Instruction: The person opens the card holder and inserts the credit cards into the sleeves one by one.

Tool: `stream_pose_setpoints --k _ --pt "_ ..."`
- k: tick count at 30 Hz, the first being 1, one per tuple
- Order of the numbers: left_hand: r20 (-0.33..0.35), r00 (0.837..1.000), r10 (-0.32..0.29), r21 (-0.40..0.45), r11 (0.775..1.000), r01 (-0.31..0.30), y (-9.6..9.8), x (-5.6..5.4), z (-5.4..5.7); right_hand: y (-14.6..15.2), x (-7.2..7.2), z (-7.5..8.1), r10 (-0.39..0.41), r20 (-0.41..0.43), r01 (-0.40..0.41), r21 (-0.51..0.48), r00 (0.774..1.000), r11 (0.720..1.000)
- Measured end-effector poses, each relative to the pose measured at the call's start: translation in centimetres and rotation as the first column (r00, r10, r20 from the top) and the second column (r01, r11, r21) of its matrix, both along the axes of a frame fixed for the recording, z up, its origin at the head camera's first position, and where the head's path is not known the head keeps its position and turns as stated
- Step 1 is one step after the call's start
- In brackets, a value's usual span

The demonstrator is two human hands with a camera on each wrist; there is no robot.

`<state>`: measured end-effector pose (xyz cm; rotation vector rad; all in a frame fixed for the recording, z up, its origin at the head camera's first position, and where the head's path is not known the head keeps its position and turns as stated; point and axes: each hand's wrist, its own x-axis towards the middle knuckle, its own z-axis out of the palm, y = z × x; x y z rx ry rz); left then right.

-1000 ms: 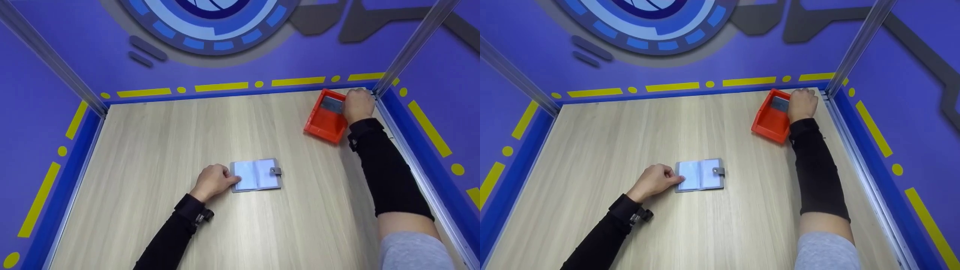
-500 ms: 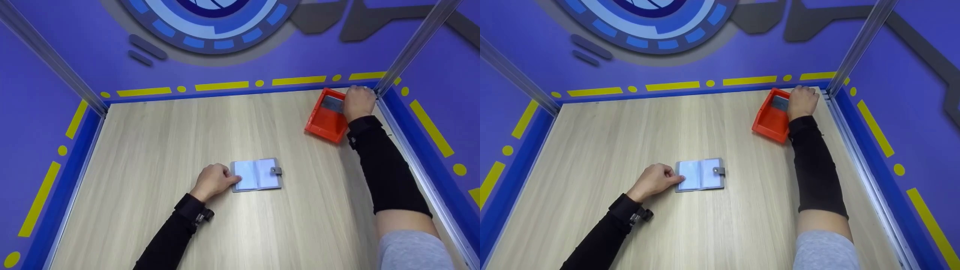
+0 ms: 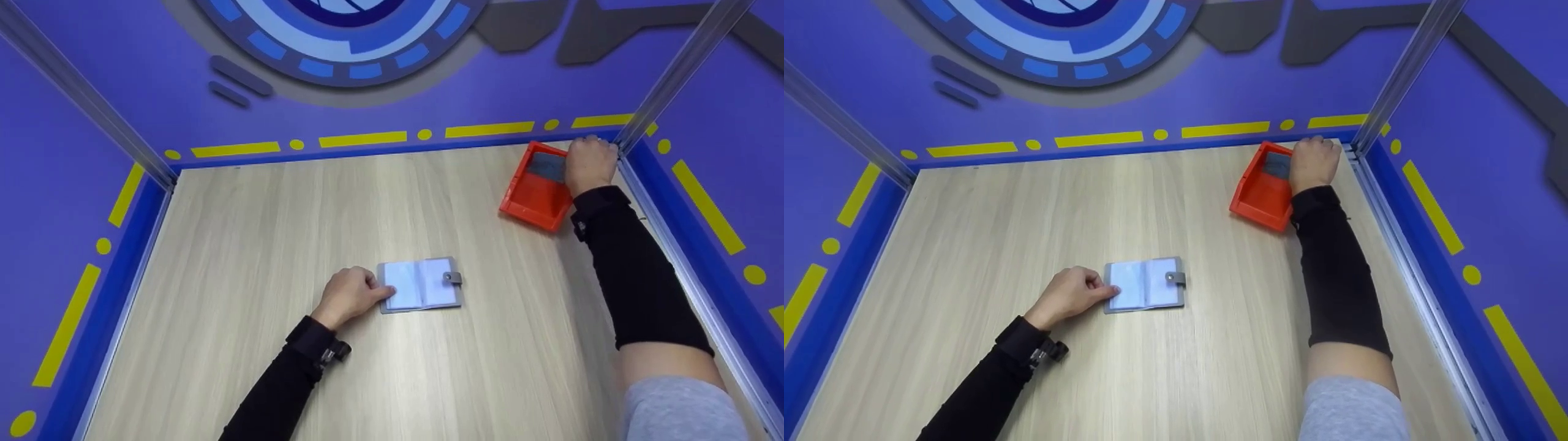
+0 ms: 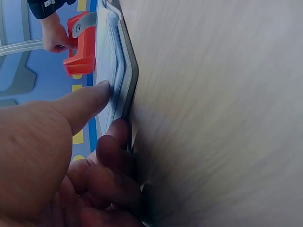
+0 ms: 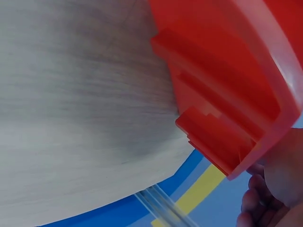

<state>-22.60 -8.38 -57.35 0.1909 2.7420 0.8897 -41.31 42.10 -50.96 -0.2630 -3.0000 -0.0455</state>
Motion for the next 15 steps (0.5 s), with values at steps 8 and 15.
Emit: stream_pose_setpoints --k 8,15 --pt "0.007 1.000 0.000 -0.002 1.000 0.000 0.1 0.0 0.1 0.6 0.3 0.7 0.038 0.018 -0.038 0.015 0.999 0.999" --pt "0.000 1.000 0.002 -0.007 1.000 -0.002 0.0 0.0 0.1 0.7 0.7 1.9 0.090 0.071 -0.089 -0.013 0.993 0.996"
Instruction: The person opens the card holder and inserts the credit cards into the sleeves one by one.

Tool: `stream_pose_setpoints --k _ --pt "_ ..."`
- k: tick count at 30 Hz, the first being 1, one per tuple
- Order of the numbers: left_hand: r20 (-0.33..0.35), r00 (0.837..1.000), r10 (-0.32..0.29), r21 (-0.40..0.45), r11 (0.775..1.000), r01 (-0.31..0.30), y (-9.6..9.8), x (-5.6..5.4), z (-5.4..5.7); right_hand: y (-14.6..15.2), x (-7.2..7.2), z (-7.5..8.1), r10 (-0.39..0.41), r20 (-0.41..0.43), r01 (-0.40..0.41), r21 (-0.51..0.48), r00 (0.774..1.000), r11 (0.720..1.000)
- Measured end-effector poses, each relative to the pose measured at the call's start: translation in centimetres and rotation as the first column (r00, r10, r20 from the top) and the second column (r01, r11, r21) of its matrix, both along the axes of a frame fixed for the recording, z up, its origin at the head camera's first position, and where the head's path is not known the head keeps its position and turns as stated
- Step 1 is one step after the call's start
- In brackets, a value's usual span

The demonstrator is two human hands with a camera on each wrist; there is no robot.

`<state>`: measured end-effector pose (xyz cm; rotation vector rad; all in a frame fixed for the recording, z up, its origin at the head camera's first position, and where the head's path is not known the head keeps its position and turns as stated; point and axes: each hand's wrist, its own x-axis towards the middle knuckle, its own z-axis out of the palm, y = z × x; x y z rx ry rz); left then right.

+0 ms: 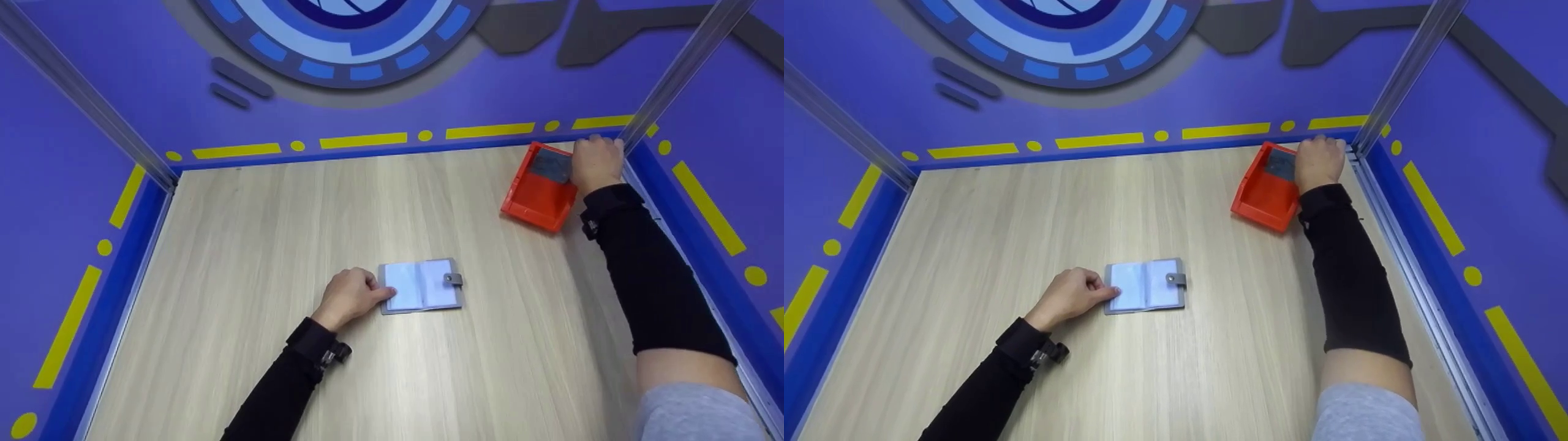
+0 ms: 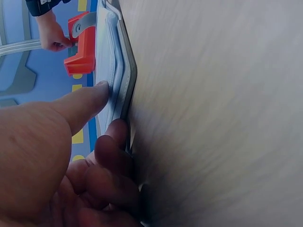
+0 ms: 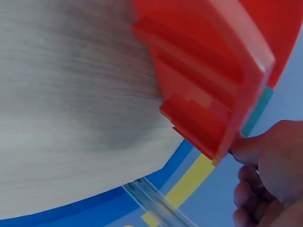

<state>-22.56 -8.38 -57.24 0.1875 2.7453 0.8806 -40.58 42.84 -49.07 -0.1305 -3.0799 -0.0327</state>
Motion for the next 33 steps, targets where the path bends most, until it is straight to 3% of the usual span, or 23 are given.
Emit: stream_pose_setpoints --k 11,18,21,26,33 --pt "-0.012 1.000 -0.001 0.003 1.000 0.001 0.0 0.1 -0.1 0.7 1.2 1.6 0.127 -0.007 -0.127 -0.064 0.992 0.990" --pt "0.003 1.000 -0.003 0.010 1.000 0.003 -0.1 0.1 0.0 -0.4 2.2 2.1 0.105 -0.075 -0.119 -0.207 0.992 0.971" --pt "0.005 1.000 -0.006 0.011 1.000 0.006 -0.1 0.1 0.1 -1.6 2.7 2.4 0.088 -0.120 -0.119 -0.274 0.989 0.955" --pt "0.002 1.000 -0.007 0.015 1.000 0.007 -0.2 0.1 0.2 -4.4 3.2 2.8 0.131 -0.213 -0.202 -0.355 0.968 0.913" --pt "-0.005 1.000 -0.007 0.023 1.000 0.007 -0.2 0.1 0.1 -9.2 4.8 3.2 0.215 -0.207 -0.290 -0.479 0.954 0.829"
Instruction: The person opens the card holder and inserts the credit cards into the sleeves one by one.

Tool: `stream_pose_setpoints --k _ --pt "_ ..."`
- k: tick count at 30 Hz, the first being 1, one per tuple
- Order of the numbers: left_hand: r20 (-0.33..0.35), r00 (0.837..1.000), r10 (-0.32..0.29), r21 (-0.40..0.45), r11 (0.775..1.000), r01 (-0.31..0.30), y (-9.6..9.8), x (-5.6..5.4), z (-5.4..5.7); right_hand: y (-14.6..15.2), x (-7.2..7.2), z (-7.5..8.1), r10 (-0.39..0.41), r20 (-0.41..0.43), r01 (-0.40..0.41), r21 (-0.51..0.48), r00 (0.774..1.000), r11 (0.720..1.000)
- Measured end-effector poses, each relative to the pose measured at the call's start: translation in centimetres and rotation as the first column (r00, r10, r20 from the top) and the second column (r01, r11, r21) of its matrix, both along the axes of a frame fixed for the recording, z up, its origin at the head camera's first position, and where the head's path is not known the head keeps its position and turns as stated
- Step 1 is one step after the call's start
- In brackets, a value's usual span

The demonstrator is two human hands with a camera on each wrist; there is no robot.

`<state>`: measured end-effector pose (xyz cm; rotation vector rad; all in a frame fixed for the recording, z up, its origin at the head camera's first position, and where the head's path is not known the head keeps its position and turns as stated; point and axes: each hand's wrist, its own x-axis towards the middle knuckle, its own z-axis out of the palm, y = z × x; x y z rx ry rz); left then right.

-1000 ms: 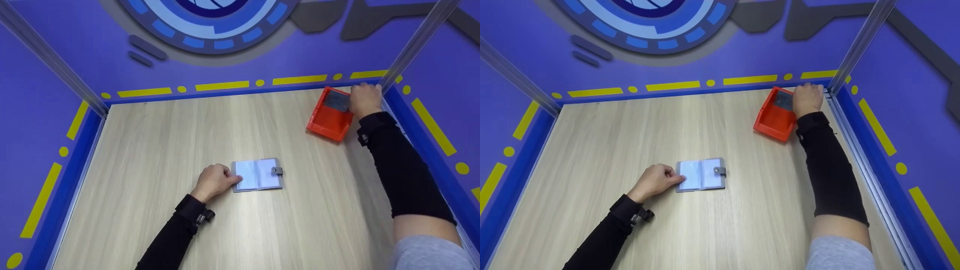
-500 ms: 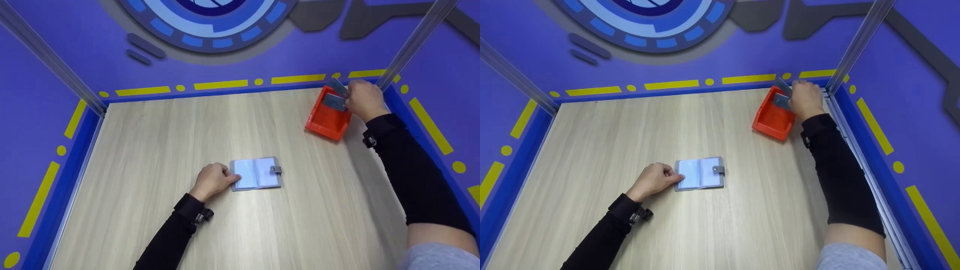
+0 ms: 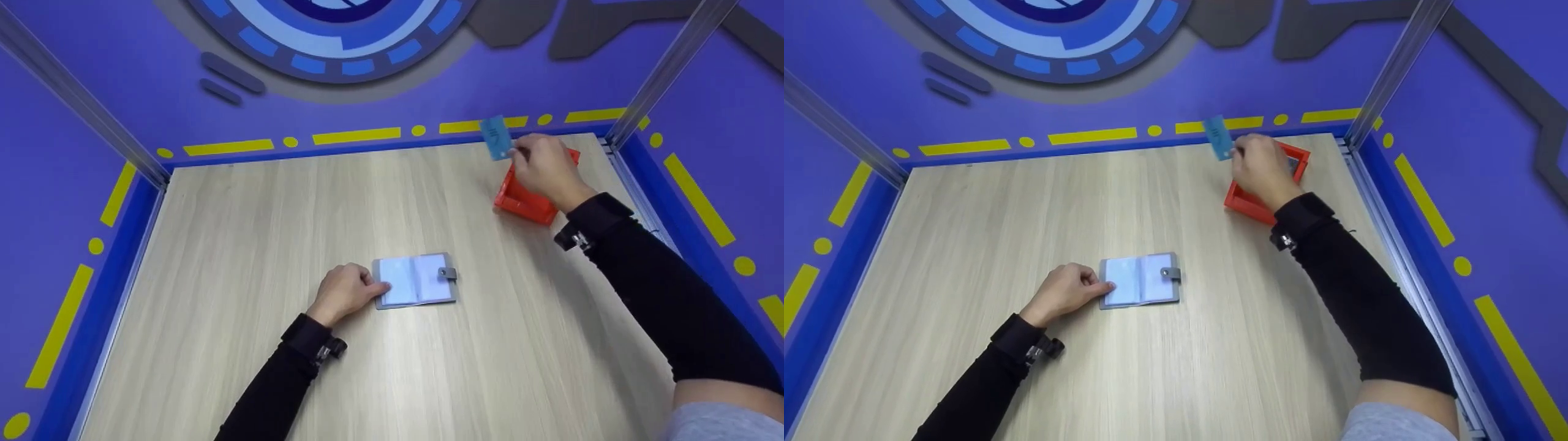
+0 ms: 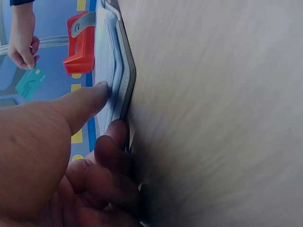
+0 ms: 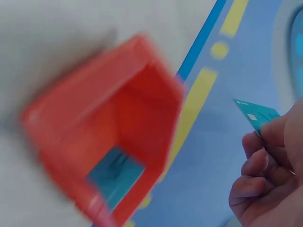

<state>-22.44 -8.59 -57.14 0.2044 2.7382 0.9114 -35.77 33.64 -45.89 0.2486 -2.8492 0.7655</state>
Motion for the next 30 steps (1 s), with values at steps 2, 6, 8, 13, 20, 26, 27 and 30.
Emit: stream_pose_setpoints --k 2,6,8,13,20,26,27,30 --pt "-0.002 1.000 0.003 -0.003 1.000 -0.003 0.0 0.1 0.0 -1.6 0.6 0.2 0.033 0.016 -0.033 -0.034 0.999 0.999" --pt "0.006 1.000 0.009 -0.014 1.000 -0.009 0.0 0.1 0.1 -4.3 1.9 0.4 0.091 0.029 -0.089 -0.072 0.995 0.993" --pt "0.010 1.000 0.008 -0.017 1.000 -0.008 0.0 0.1 0.1 -5.2 2.5 0.4 0.117 0.030 -0.114 -0.085 0.993 0.990" --pt "0.009 1.000 0.006 -0.014 1.000 -0.006 0.0 0.0 0.0 -7.2 3.9 0.4 0.142 0.082 -0.133 -0.107 0.986 0.985" --pt "0.000 1.000 -0.005 -0.006 1.000 0.005 0.0 -0.1 -0.1 -9.3 6.1 -0.1 0.149 0.240 -0.130 -0.095 0.959 0.987" --pt "-0.009 1.000 -0.012 -0.009 1.000 0.012 0.0 0.0 -0.1 -10.4 8.2 -1.6 0.185 0.379 -0.156 -0.106 0.907 0.982" --pt "-0.009 1.000 -0.011 -0.006 1.000 0.011 0.0 0.0 -0.1 -10.5 8.5 -1.9 0.194 0.384 -0.165 -0.108 0.902 0.980" --pt "-0.012 1.000 -0.004 -0.002 1.000 0.004 0.0 0.1 0.0 -11.0 9.4 -3.0 0.223 0.384 -0.191 -0.120 0.896 0.974"
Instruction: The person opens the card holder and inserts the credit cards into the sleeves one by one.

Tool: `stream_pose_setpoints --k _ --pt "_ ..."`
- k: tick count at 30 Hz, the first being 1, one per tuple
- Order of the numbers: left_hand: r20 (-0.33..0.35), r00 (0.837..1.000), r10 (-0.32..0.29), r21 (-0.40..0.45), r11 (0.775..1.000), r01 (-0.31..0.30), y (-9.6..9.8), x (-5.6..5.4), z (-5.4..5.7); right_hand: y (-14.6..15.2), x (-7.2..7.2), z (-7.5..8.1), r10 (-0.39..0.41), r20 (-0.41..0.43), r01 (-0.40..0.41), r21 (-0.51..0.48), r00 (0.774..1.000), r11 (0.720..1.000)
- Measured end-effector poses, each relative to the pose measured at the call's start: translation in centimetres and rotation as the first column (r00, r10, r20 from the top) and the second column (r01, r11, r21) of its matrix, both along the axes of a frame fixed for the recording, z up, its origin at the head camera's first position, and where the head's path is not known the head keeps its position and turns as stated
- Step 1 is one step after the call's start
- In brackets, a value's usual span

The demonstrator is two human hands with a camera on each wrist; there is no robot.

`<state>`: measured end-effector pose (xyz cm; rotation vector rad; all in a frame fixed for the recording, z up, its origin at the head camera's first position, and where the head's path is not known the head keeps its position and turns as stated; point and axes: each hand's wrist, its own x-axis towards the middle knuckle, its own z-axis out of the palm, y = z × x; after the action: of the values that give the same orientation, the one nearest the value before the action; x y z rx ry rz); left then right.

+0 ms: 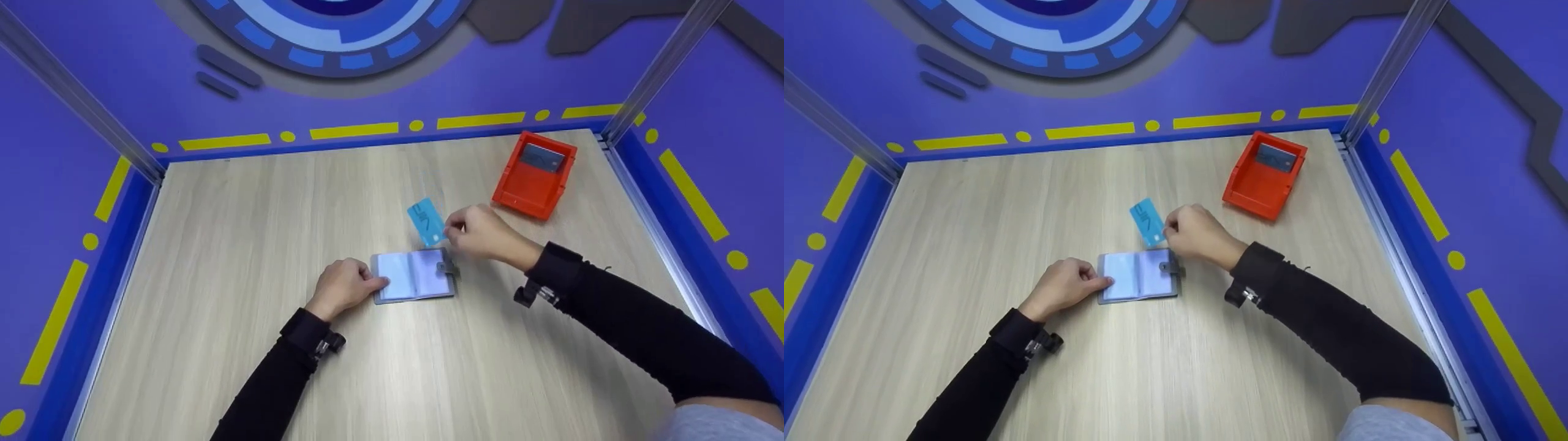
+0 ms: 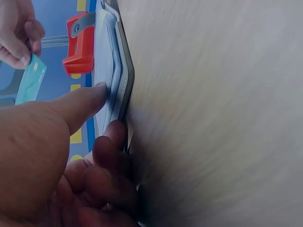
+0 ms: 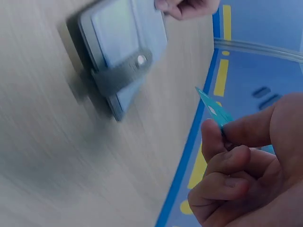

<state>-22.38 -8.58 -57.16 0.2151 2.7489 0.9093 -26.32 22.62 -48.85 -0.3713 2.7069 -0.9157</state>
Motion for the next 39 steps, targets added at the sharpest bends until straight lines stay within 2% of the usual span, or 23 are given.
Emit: stream_pose_setpoints --k 8,16,26,39 --pt "-0.002 1.000 0.011 -0.007 1.000 -0.011 0.1 0.0 0.1 -1.1 1.7 -2.5 0.055 0.022 -0.054 -0.042 0.998 0.998" --pt "0.007 1.000 0.005 -0.017 1.000 -0.005 0.1 -0.1 0.1 -1.2 3.2 -4.1 0.020 0.100 -0.018 -0.015 0.995 1.000" --pt "0.012 1.000 0.005 -0.024 1.000 -0.005 0.1 0.0 0.1 -1.1 3.6 -4.9 0.002 0.138 0.000 -0.019 0.990 1.000" --pt "0.028 1.000 0.013 -0.033 0.999 -0.013 0.1 -0.2 -0.2 -1.3 4.0 -5.2 -0.054 0.173 0.055 -0.003 0.983 0.998"
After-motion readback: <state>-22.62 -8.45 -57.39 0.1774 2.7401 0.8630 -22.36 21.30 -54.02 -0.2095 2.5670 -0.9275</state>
